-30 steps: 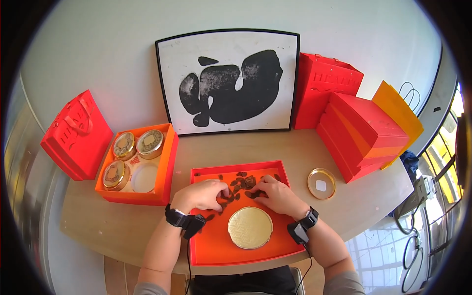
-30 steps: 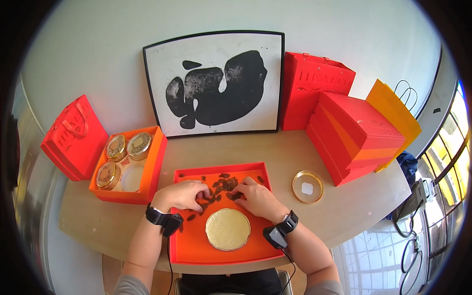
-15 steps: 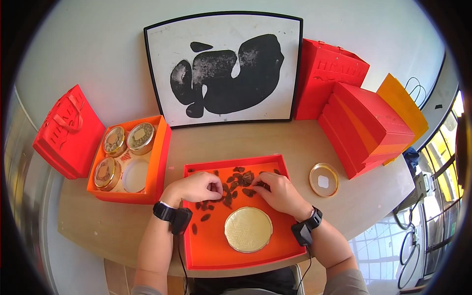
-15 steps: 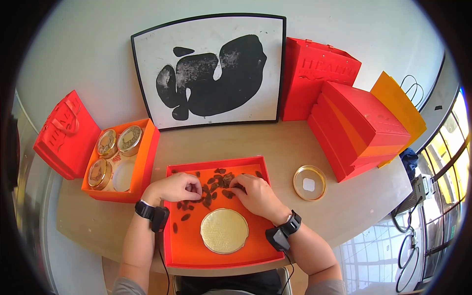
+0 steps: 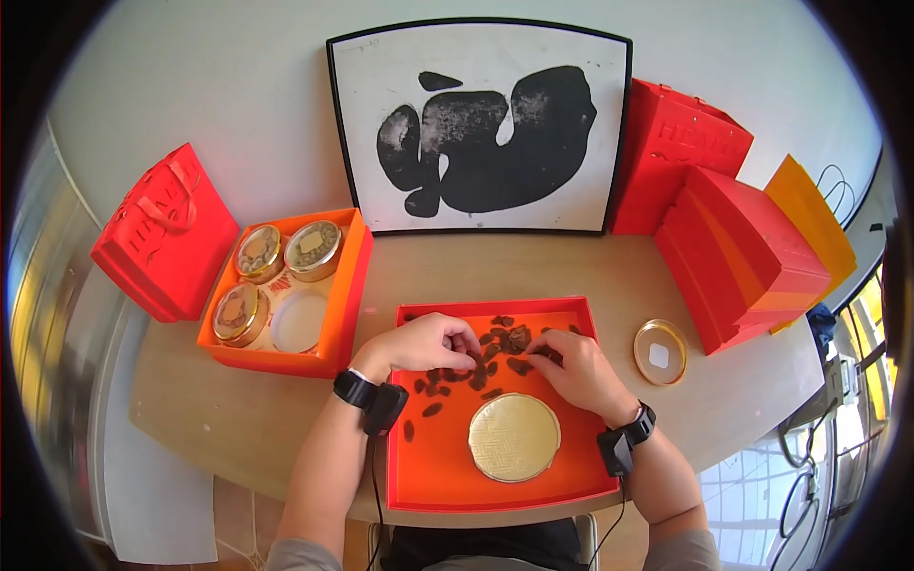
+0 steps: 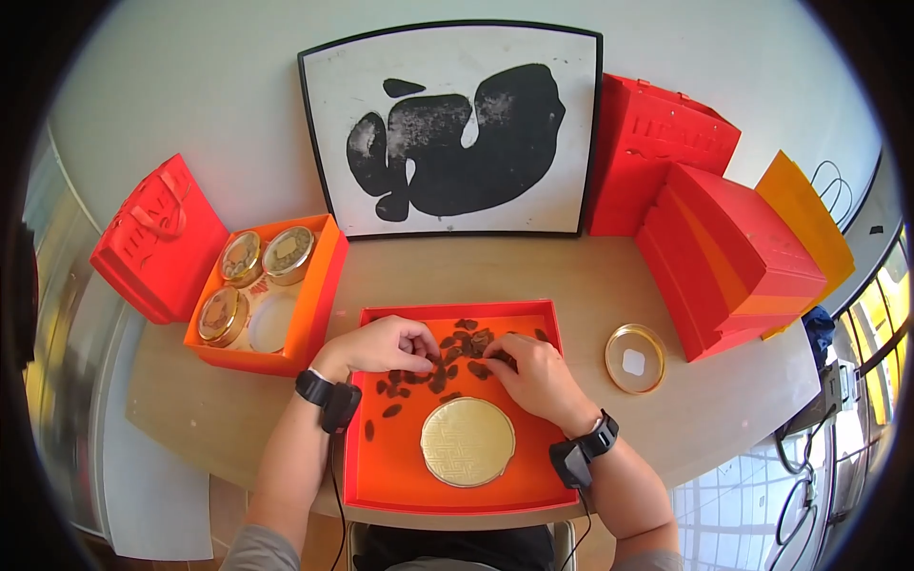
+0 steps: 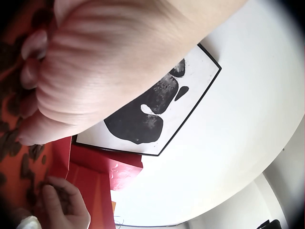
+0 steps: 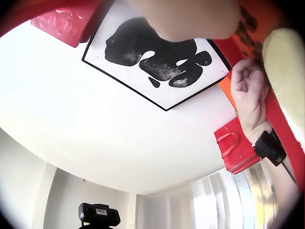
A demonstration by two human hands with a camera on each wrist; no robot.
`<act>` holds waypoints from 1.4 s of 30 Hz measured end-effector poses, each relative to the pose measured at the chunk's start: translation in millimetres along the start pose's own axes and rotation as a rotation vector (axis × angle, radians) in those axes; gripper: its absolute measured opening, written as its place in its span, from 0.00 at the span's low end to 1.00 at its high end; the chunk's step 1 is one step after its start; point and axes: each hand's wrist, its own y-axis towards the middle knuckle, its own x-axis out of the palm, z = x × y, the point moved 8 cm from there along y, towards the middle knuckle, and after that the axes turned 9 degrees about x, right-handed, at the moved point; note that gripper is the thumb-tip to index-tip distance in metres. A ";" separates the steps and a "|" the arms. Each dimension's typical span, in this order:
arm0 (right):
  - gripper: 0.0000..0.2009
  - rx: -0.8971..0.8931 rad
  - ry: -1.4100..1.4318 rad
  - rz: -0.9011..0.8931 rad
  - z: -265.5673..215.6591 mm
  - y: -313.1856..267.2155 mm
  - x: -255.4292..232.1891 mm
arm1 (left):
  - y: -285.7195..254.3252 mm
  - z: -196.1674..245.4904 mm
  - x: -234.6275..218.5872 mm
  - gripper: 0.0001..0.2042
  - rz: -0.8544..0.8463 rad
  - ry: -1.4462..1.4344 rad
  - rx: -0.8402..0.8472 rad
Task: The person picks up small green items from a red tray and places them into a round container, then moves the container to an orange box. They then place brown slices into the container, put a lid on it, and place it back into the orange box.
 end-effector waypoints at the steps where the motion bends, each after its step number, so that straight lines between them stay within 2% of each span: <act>1: 0.07 -0.002 0.009 0.004 0.9 -0.2 0.6 | -0.1 1.4 -1.3 0.13 0.005 0.005 0.010; 8: 0.08 -0.047 0.004 0.000 1.9 -2.0 1.5 | -0.5 -0.1 -1.1 0.14 -0.027 0.023 -0.027; 15: 0.08 -0.004 -0.018 -0.020 4.8 -3.7 3.8 | -6.8 7.7 0.2 0.19 -0.033 -0.045 -0.018; 17: 0.08 -0.015 -0.021 -0.024 4.6 -2.3 3.2 | -8.4 21.2 -7.1 0.21 -0.015 0.216 0.034; 18: 0.08 -0.017 -0.020 -0.015 4.8 -1.2 2.2 | -13.4 32.4 -8.0 0.22 -0.016 0.314 -0.018; 19: 0.08 -0.018 -0.019 -0.019 5.7 -1.6 3.2 | -13.5 30.0 -6.9 0.22 -0.020 0.321 -0.015; 21: 0.08 -0.019 -0.016 -0.015 7.2 -3.3 3.1 | -17.2 21.0 -12.9 0.24 0.060 0.546 0.000; 23: 0.09 -0.016 -0.023 -0.029 7.1 -2.6 3.6 | -16.3 18.0 -12.6 0.22 0.080 0.599 0.026; 25: 0.09 -0.035 -0.025 -0.019 8.3 -2.7 4.3 | -12.6 7.9 -10.7 0.20 0.004 0.545 -0.015; 26: 0.09 -0.045 -0.027 -0.017 8.4 -2.7 4.6 | -12.0 8.3 -11.0 0.16 0.013 0.559 0.004; 30: 0.09 -0.061 -0.037 -0.016 7.5 -2.5 5.6 | -13.2 3.0 -11.9 0.13 0.012 0.505 -0.047; 32: 0.09 0.002 -0.037 -0.044 8.8 -2.0 5.5 | -13.4 8.5 -10.0 0.11 -0.009 0.539 -0.028; 36: 0.09 -0.047 -0.029 -0.016 7.2 -2.8 4.3 | -13.5 14.8 -12.7 0.10 0.010 0.546 -0.012; 38: 0.09 -0.027 -0.039 -0.028 9.0 -2.5 5.3 | -16.5 18.7 -12.4 0.08 -0.013 0.488 -0.104; 42: 0.09 -0.022 -0.025 -0.026 7.8 -2.8 4.4 | -19.2 27.9 -14.6 0.08 -0.003 0.495 -0.099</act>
